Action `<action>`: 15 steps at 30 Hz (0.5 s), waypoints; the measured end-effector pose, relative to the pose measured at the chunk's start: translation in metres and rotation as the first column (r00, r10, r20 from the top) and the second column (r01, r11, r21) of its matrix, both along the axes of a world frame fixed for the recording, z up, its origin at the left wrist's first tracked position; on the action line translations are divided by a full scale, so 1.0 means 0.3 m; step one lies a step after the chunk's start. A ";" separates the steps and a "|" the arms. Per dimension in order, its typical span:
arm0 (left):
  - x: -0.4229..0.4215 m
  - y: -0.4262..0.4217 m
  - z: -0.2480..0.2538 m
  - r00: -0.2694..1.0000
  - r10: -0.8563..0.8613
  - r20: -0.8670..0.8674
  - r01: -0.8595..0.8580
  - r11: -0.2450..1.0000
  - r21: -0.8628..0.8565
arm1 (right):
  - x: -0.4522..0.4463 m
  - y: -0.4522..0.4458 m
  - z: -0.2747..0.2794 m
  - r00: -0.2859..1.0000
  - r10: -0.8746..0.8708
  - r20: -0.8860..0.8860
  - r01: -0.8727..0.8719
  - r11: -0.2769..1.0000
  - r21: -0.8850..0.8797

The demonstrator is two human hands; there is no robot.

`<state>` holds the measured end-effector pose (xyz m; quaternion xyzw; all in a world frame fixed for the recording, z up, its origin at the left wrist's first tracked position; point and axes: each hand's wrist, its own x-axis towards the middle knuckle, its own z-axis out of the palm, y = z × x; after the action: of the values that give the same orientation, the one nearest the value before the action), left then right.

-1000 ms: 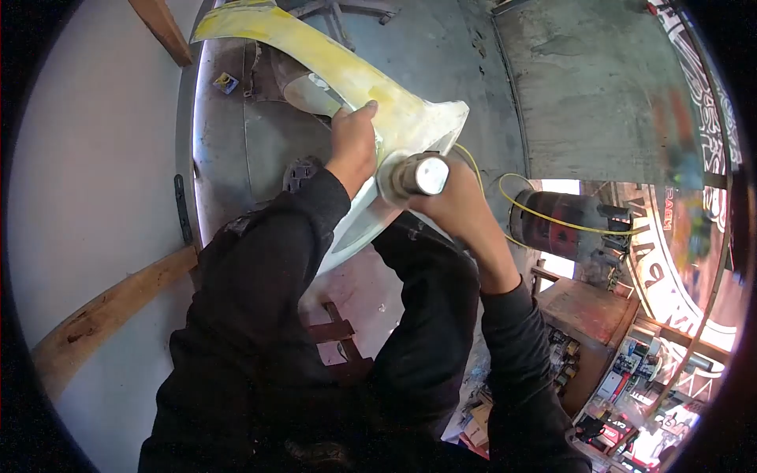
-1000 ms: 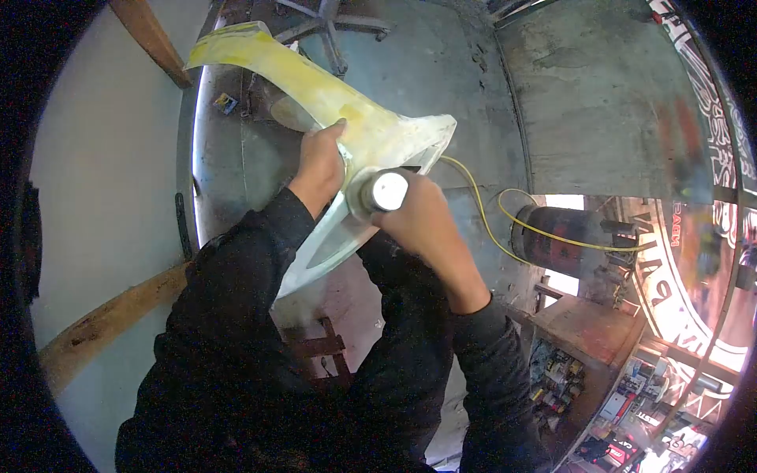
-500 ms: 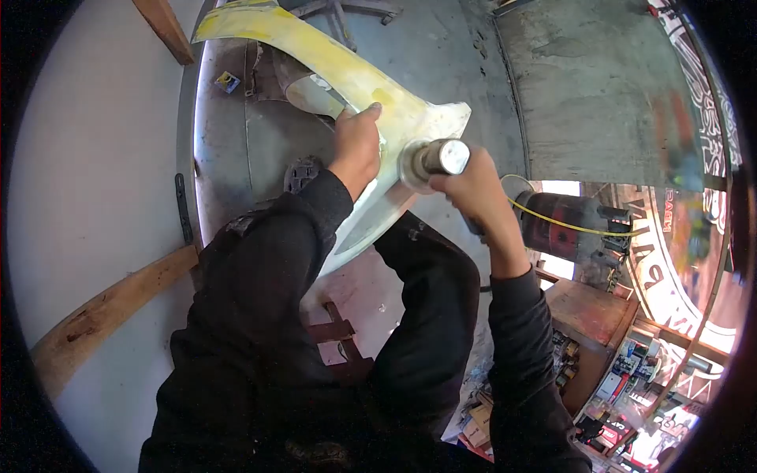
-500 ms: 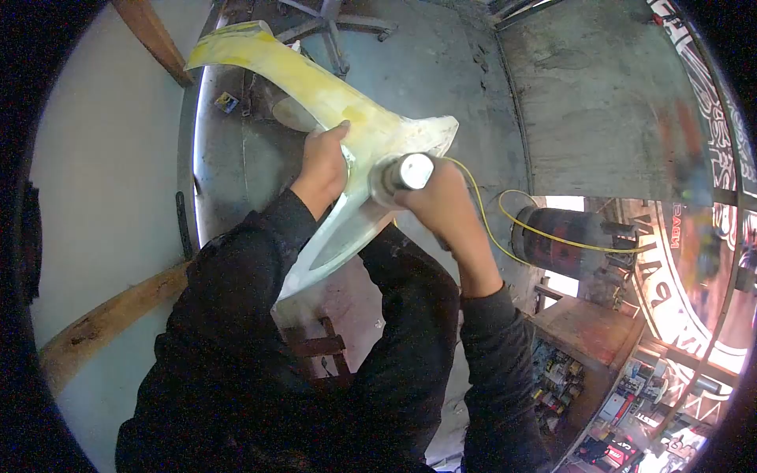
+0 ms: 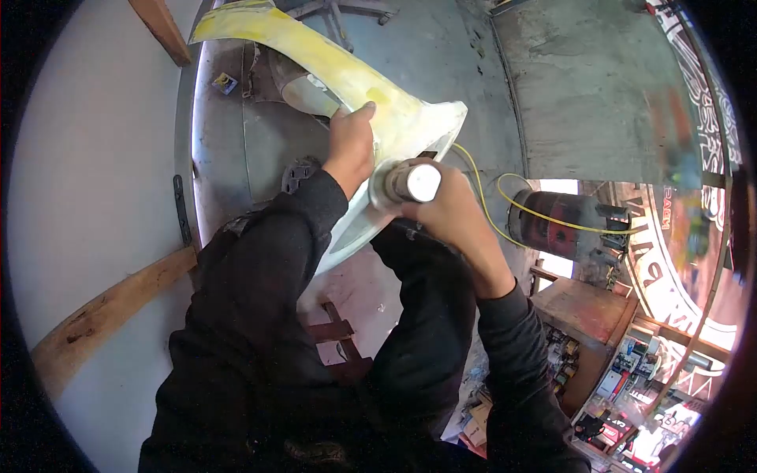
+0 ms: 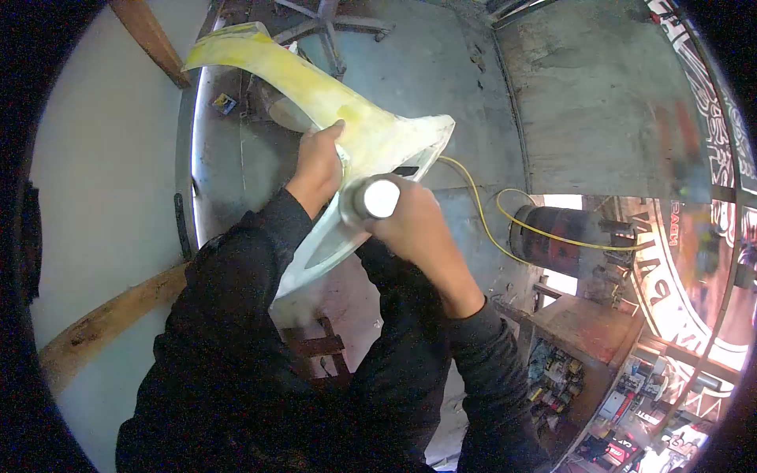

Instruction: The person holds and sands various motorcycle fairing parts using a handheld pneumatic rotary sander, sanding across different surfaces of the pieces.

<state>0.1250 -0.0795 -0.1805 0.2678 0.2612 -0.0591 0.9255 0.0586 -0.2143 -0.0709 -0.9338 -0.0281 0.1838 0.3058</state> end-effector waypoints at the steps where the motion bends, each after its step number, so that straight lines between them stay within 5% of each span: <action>1: 0.000 0.000 0.002 1.000 0.000 0.002 0.000 1.000 -0.003 | -0.008 0.006 -0.004 1.000 0.002 -0.003 -0.002 1.000 0.014; 15: 0.003 -0.020 -0.022 1.000 0.014 -0.024 -0.012 0.995 0.096 | 0.190 -0.105 0.021 0.997 -0.072 -0.015 0.073 0.997 0.013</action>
<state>0.1258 -0.0855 -0.1869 0.3093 0.2768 -0.0438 0.9088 0.1156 -0.2457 -0.0647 -0.9307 0.0068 0.1792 0.3190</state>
